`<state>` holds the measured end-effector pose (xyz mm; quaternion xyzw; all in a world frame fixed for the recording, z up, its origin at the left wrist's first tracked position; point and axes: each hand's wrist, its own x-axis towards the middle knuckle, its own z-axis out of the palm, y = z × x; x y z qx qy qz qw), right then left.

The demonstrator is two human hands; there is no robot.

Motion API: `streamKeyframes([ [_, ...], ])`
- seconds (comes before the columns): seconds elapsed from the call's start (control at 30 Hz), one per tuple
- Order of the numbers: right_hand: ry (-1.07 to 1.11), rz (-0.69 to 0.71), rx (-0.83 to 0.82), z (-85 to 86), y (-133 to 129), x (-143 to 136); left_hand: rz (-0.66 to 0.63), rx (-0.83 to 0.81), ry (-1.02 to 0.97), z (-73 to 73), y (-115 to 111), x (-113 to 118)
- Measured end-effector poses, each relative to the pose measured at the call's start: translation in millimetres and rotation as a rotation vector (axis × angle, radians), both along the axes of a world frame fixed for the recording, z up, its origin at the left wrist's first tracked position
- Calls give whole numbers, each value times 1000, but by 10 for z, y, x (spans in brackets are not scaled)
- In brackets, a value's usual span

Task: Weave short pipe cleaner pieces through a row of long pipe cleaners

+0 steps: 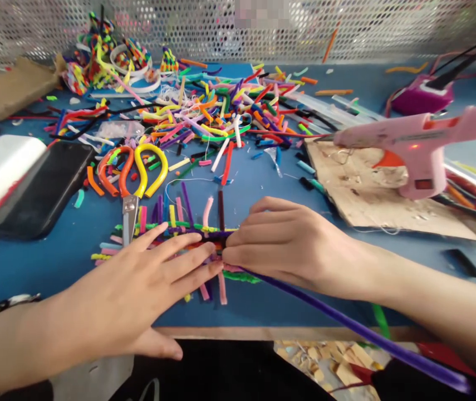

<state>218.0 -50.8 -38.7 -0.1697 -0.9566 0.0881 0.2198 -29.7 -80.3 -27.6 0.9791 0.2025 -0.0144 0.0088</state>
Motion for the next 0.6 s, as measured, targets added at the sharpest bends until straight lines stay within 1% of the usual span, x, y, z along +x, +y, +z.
streamKeyframes([
  [0.07,13,8,-135,-4,4,9,-7,-22,-5,-8,10,-17],
  [0.1,7,14,-165,-2,4,13,-13,-38,-9,-7,24,-27],
  [0.2,-2,20,-176,32,-10,40,-37,-105,-45,12,91,-55],
  [0.3,42,-78,-207,86,-29,88,-53,-175,-69,28,153,-63],
  [0.33,27,-118,-202,99,-34,104,-53,-186,-72,28,162,-60],
  [0.4,-72,-188,-155,115,-43,129,-40,-186,-72,22,162,-47],
  [0.5,-185,-224,-15,140,-72,152,-16,-151,-71,2,145,-26],
  [0.57,-172,-242,42,192,-120,174,-13,-137,-66,-9,149,-18],
  [0.6,-152,-276,46,235,-155,190,-13,-137,-68,-12,158,-15],
])
